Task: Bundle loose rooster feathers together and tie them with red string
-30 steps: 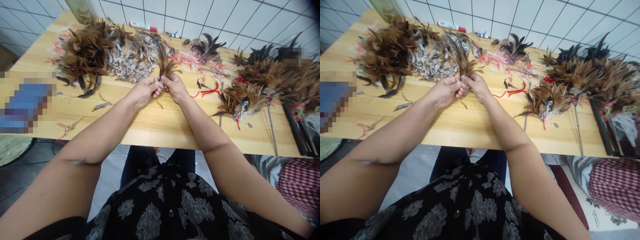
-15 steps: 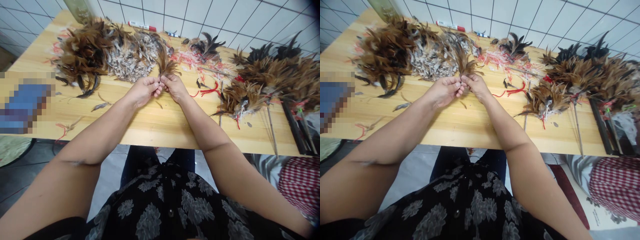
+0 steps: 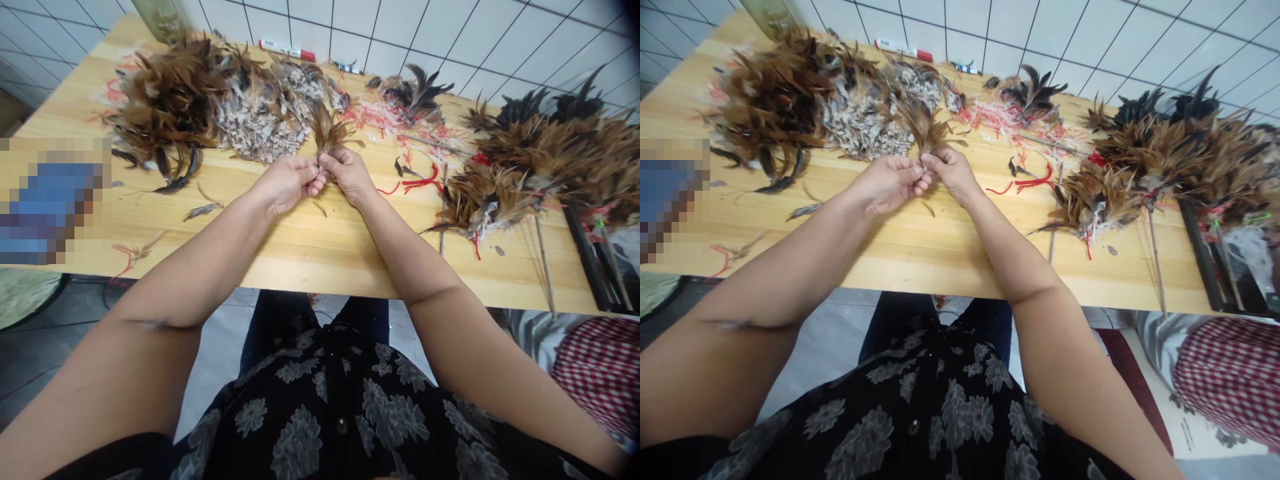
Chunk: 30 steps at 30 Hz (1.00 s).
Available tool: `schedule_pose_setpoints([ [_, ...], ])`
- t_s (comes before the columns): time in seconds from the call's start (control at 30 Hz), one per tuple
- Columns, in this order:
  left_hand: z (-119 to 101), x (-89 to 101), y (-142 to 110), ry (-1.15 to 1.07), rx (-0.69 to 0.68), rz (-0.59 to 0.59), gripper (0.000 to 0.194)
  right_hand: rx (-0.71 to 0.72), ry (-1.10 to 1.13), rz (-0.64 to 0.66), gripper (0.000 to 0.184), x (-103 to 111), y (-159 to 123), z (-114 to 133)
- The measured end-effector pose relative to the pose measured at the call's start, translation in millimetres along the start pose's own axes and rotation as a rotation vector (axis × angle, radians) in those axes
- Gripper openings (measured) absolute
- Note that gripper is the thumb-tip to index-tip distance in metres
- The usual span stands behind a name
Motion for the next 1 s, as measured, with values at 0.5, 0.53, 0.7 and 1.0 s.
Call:
schedule_pose_setpoints([
  [0.5, -1, -2.7, -5, -0.050, 0.061, -0.012, 0.047, 0.036, -0.025, -0.016, 0.063, 6, 1, -7],
  [0.53, -1, -1.8, -4, -0.059, 0.048, 0.001, 0.044, 0.043, -0.008, -0.011, 0.065, 6, 2, -8],
  [0.7, 1, 3.3, 2, -0.059, 0.000, 0.020, 0.033, 0.098, 0.013, 0.018, 0.075, 11, 11, -16],
  [1.0, 5, 12.4, 11, -0.037, -0.012, 0.009, 0.033, 0.239, -0.017, 0.067, 0.087, 12, 18, -26],
])
Point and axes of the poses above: each hand's wrist, its own y-axis towards the middle knuckle, its own x-axis out of the back of the hand, z = x × y, the point moved 7 cm from there along y, towards the middle knuckle, and after that the axes turned 7 degrees about x, right-handed, at the moved point
